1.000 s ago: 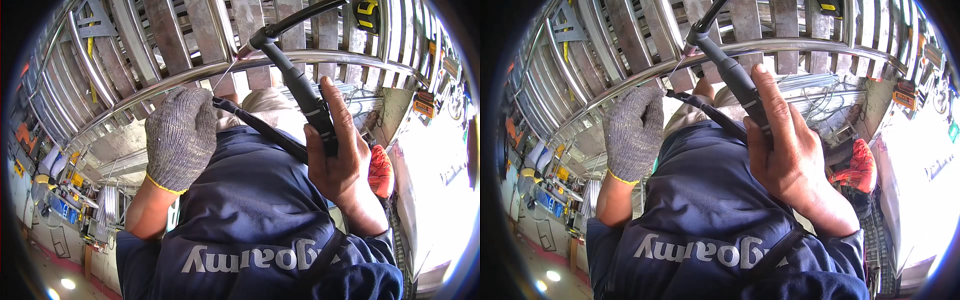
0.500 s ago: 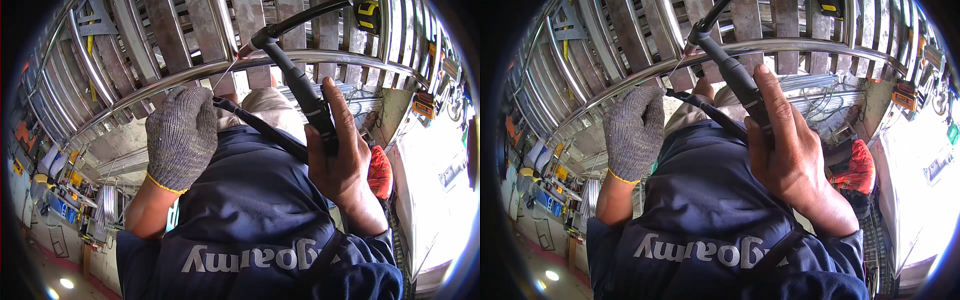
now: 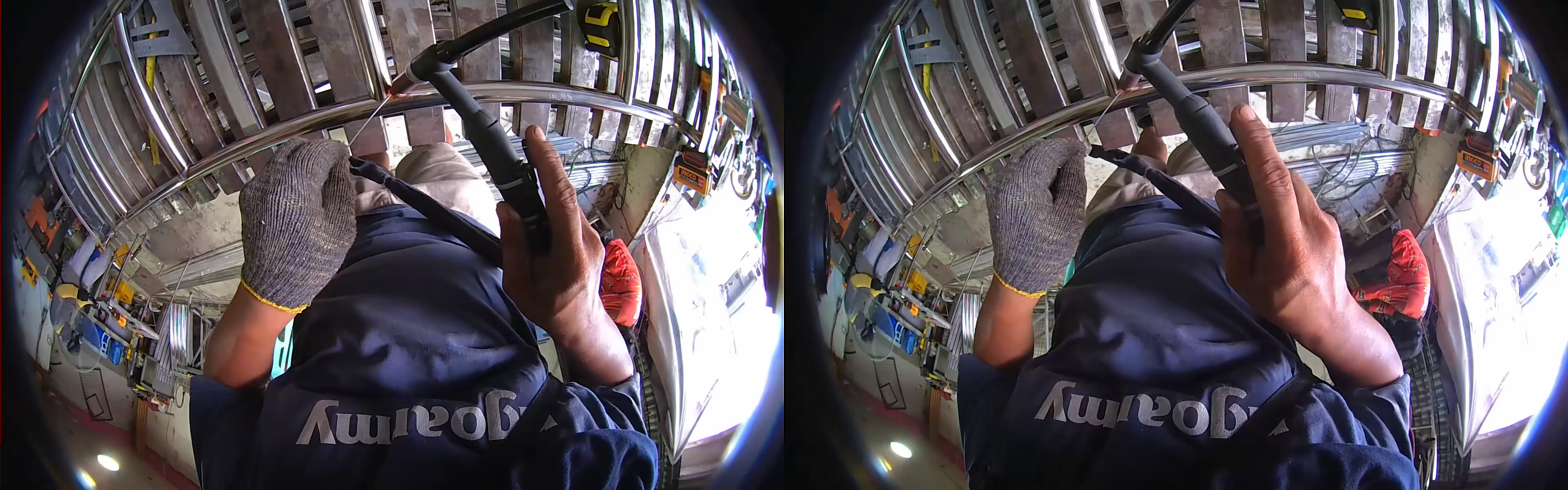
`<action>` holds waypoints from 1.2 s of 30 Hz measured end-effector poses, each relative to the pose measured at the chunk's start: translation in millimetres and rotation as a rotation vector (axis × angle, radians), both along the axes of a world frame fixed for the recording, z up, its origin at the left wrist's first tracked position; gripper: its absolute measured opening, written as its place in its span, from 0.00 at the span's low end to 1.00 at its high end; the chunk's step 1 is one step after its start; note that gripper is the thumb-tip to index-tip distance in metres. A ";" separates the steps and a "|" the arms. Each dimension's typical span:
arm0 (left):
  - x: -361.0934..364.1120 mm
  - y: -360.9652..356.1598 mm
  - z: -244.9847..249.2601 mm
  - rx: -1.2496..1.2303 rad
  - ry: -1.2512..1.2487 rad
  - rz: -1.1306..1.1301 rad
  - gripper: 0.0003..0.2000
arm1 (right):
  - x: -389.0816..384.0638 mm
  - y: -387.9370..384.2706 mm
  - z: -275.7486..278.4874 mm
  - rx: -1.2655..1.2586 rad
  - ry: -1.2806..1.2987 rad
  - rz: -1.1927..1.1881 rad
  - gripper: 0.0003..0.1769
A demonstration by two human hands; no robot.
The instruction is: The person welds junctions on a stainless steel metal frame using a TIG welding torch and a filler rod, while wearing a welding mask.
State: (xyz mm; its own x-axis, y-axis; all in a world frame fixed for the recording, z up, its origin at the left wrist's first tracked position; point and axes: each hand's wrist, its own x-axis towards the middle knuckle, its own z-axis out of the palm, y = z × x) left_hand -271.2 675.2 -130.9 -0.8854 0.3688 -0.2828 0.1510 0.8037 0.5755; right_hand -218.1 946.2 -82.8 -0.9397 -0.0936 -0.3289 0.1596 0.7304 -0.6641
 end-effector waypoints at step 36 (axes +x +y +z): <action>2.3 -6.9 -14.4 0.084 0.001 0.064 0.07 | 8.9 -3.1 -4.7 0.001 0.064 -0.004 0.42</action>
